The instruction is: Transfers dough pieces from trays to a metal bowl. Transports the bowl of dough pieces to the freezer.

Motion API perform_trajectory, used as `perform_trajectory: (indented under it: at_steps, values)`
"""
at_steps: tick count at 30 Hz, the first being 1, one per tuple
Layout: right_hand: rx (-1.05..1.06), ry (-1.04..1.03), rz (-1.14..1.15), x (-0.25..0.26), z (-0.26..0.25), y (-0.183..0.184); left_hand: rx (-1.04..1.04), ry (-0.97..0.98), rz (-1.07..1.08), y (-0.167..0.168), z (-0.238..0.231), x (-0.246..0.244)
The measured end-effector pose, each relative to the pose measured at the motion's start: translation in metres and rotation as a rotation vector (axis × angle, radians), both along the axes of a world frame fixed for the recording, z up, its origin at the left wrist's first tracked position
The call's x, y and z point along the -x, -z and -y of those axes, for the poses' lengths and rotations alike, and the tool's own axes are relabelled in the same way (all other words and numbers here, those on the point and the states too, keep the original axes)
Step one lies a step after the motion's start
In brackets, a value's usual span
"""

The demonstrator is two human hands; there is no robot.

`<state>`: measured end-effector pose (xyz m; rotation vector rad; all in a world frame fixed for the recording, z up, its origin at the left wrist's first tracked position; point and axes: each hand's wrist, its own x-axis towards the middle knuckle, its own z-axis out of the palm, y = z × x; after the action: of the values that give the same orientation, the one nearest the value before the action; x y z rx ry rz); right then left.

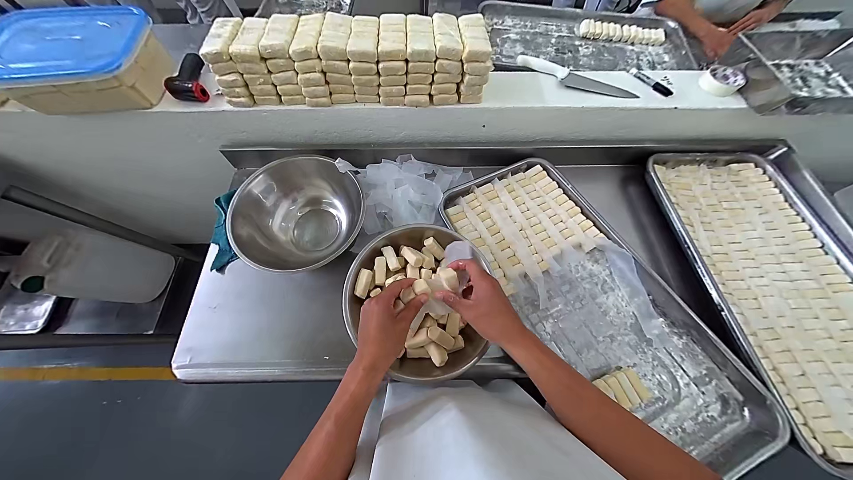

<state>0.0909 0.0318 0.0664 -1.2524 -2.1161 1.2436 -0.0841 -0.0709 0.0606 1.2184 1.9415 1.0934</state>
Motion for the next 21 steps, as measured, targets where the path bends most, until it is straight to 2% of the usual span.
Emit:
perform_trajectory:
  at_steps: [3, 5, 7, 9, 11, 14, 17, 21]
  values:
    - [-0.103, 0.082, -0.02, -0.015, -0.004, 0.003, -0.011, 0.061, 0.059, -0.008, 0.003, 0.012]
    - [-0.207, -0.016, -0.035, -0.017, -0.005, 0.002, -0.027, 0.093, 0.072, -0.012, 0.004, 0.016]
    - [-0.131, -0.213, -0.031, -0.011, -0.002, -0.005, -0.036, 0.128, 0.098, -0.016, 0.003, 0.015]
    - [0.053, -0.332, -0.076, -0.001, 0.0, -0.007, -0.042, 0.128, 0.134, -0.02, -0.001, 0.011]
    - [0.182, -0.289, -0.141, 0.003, 0.0, -0.005, -0.062, 0.107, 0.242, -0.021, -0.005, 0.01]
    - [0.291, -0.148, -0.283, 0.002, 0.002, -0.002, -0.073, 0.057, 0.489, -0.015, -0.003, 0.014]
    - [0.375, -0.09, -0.361, 0.005, 0.007, -0.002, -0.048, -0.034, 0.641, -0.008, -0.001, 0.008]
    - [0.24, -0.186, -0.202, 0.007, 0.005, 0.0, -0.057, -0.072, 0.578, 0.0, -0.001, 0.005]
